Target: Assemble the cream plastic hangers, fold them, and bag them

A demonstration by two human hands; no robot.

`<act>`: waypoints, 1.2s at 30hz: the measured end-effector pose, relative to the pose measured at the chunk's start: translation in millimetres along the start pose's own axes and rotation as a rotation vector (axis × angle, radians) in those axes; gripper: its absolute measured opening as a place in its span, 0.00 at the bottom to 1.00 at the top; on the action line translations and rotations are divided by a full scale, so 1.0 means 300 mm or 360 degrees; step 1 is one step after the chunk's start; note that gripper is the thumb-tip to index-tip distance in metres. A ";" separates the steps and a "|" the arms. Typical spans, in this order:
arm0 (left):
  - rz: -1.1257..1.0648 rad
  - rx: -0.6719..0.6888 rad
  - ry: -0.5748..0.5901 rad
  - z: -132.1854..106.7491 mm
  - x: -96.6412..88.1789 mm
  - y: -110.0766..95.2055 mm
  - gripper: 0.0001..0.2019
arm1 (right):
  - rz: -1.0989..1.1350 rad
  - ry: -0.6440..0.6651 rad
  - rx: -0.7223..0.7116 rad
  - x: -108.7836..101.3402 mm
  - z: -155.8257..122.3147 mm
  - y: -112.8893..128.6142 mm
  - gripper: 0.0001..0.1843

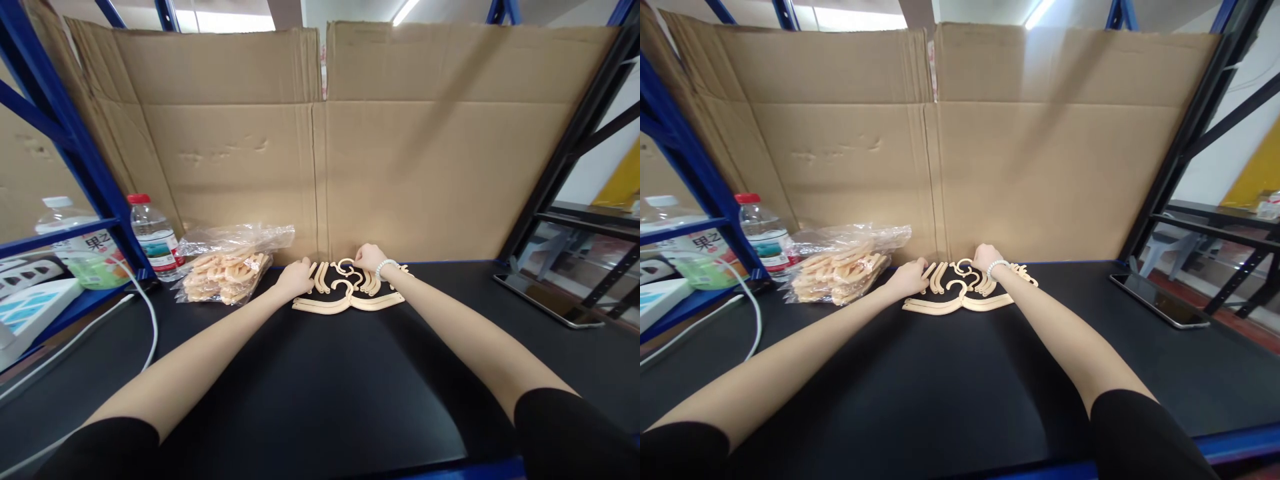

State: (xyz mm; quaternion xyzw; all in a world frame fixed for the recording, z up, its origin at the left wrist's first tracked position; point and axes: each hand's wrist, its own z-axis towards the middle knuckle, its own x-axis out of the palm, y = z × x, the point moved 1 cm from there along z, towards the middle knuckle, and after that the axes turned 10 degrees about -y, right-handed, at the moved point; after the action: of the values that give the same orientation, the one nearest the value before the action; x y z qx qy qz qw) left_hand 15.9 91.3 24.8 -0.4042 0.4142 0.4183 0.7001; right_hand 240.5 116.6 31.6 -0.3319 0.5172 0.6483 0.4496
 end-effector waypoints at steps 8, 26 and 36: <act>-0.0256 -0.0126 0.0032 0.001 -0.054 0.016 0.16 | 0.0679 -0.0222 0.0118 -0.072 -0.098 -0.025 0.12; -0.1592 0.0418 -0.0213 -0.410 -0.046 -0.128 0.02 | 0.1980 0.0295 0.0060 -0.014 -0.531 0.026 0.13; -0.1395 0.0693 -0.0520 -0.410 -0.064 -0.125 0.03 | 0.2145 0.0872 0.0168 -0.029 -0.550 0.017 0.13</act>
State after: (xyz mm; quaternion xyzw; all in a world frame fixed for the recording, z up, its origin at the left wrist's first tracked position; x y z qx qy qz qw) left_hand 14.8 -37.7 10.0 -0.3141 0.1686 0.0474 0.9331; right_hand 233.3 -45.6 1.1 -0.0694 0.7338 0.6521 -0.1774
